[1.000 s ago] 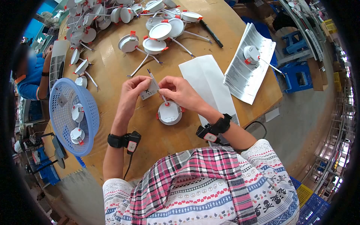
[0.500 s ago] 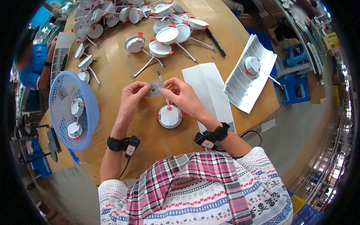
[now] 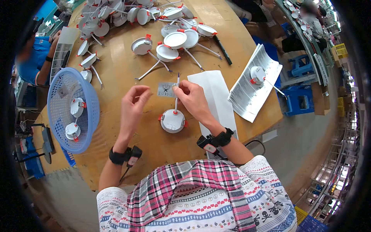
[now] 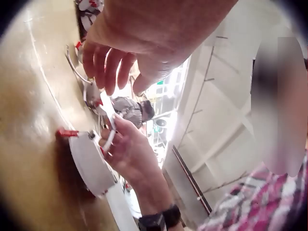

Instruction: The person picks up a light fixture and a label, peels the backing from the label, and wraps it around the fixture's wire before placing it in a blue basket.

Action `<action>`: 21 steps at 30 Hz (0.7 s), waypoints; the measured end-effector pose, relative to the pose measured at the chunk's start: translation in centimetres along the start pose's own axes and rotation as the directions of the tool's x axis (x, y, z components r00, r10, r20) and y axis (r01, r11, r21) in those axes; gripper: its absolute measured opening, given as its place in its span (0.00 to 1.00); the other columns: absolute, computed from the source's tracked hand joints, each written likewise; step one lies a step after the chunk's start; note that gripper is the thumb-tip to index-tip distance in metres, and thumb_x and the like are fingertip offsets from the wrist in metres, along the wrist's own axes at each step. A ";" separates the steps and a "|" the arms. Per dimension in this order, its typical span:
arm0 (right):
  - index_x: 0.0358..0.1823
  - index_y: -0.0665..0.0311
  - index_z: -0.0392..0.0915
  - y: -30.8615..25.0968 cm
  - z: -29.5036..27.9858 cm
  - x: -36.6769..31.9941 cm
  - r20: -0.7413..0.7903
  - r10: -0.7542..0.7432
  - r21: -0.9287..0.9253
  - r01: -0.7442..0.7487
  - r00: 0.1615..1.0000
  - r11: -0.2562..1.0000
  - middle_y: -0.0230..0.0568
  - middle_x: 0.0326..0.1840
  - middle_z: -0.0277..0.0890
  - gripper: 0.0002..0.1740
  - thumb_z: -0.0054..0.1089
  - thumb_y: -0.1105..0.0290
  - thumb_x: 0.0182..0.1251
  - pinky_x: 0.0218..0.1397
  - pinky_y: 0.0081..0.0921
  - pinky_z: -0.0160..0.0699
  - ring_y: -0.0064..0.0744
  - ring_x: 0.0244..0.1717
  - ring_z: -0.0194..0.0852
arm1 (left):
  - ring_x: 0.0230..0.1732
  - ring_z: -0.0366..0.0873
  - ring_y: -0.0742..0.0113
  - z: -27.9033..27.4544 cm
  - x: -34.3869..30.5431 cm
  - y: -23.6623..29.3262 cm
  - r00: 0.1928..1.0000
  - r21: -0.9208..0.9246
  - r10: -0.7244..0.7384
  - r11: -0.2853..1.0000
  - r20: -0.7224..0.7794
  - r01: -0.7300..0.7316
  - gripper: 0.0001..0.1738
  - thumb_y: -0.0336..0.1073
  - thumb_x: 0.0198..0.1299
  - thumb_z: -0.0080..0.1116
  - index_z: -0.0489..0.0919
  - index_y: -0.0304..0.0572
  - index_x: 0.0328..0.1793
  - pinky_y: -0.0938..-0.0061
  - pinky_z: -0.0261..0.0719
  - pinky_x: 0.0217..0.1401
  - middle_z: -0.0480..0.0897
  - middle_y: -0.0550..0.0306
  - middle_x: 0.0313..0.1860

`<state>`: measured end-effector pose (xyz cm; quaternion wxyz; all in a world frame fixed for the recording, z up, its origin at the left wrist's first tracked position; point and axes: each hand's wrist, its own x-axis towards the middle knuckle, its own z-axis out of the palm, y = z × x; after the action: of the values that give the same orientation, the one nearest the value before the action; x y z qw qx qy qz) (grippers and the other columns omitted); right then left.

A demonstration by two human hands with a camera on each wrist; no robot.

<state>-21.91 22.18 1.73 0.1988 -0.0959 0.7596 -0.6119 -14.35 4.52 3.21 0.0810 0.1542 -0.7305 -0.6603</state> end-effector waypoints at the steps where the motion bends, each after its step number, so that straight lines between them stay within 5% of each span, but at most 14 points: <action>1: 0.30 0.73 0.74 0.0 -0.2 0.0 0.006 -0.001 -0.014 0.001 1.000 1.000 0.36 0.19 0.74 0.13 0.56 0.66 0.62 0.25 0.18 0.69 0.19 0.22 0.71 | 0.39 0.76 0.64 0.4 -0.9 0.6 0.992 0.139 0.099 0.984 0.072 -0.108 0.15 0.36 0.53 0.63 0.78 0.37 0.45 0.72 0.74 0.44 0.80 0.52 0.37; 6: 0.34 0.72 0.74 -0.7 -0.2 -0.6 0.017 0.004 0.013 -0.004 1.000 1.000 0.35 0.19 0.74 0.13 0.56 0.66 0.63 0.24 0.18 0.69 0.18 0.20 0.71 | 0.53 0.69 0.50 3.7 -5.4 1.3 0.858 0.606 0.309 0.610 0.411 -0.510 0.28 0.33 0.42 0.69 0.73 0.43 0.53 0.64 0.70 0.54 0.73 0.45 0.48; 9: 0.36 0.72 0.74 -0.4 -0.5 -0.9 0.015 -0.006 0.083 0.004 1.000 0.997 0.34 0.20 0.74 0.14 0.54 0.64 0.66 0.27 0.17 0.70 0.19 0.22 0.70 | 0.55 0.67 0.47 4.1 -5.5 -0.5 0.848 0.631 0.240 0.580 0.473 -0.516 0.32 0.35 0.42 0.69 0.70 0.45 0.57 0.61 0.67 0.57 0.70 0.45 0.52; 12: 0.38 0.70 0.75 -0.2 -1.9 -1.4 0.004 -0.022 0.180 0.021 1.000 0.983 0.34 0.24 0.74 0.17 0.50 0.60 0.69 0.33 0.17 0.71 0.19 0.27 0.71 | 0.55 0.69 0.47 2.7 -4.7 0.5 0.852 0.362 0.172 0.851 0.494 -0.381 0.35 0.35 0.41 0.69 0.68 0.42 0.58 0.59 0.69 0.57 0.71 0.46 0.53; 14: 0.39 0.69 0.75 0.0 -2.5 -1.3 -0.020 -0.042 0.240 0.045 0.999 0.970 0.34 0.28 0.74 0.20 0.46 0.56 0.71 0.39 0.18 0.71 0.20 0.31 0.72 | 0.56 0.69 0.49 1.3 -4.7 2.3 0.849 -0.125 -0.002 0.989 0.529 0.081 0.36 0.34 0.41 0.66 0.65 0.40 0.60 0.60 0.70 0.58 0.71 0.46 0.54; 15: 0.39 0.69 0.76 0.1 -2.7 -1.3 0.000 -0.029 0.257 0.028 1.000 0.966 0.34 0.29 0.74 0.21 0.44 0.55 0.72 0.40 0.19 0.71 0.21 0.33 0.72 | 0.57 0.70 0.50 0.8 -4.8 2.9 0.814 -0.339 -0.083 0.881 0.575 0.330 0.37 0.33 0.41 0.65 0.64 0.39 0.60 0.60 0.70 0.58 0.71 0.45 0.55; 19: 0.40 0.66 0.77 -0.2 -2.8 -1.1 0.112 0.054 0.361 -0.091 0.992 0.928 0.35 0.33 0.75 0.26 0.41 0.49 0.71 0.45 0.22 0.71 0.23 0.38 0.73 | 0.61 0.68 0.43 -0.2 -5.8 2.9 0.859 -0.701 -0.032 0.563 0.510 0.438 0.31 0.38 0.36 0.60 0.64 0.42 0.50 0.49 0.68 0.62 0.71 0.41 0.55; 21: 0.40 0.66 0.78 -1.0 -2.2 -1.2 0.196 0.130 0.412 -0.202 0.972 0.889 0.34 0.34 0.75 0.27 0.42 0.47 0.70 0.45 0.21 0.71 0.23 0.38 0.73 | 0.58 0.69 0.43 -0.3 -6.4 2.5 0.878 -0.728 -0.060 0.533 0.475 0.431 0.28 0.38 0.33 0.58 0.64 0.46 0.46 0.45 0.67 0.62 0.71 0.44 0.52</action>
<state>-21.83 24.43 3.31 0.3282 -0.0340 0.5929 -0.7346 -8.58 6.57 6.27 -0.1018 0.0666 -0.3121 -0.9422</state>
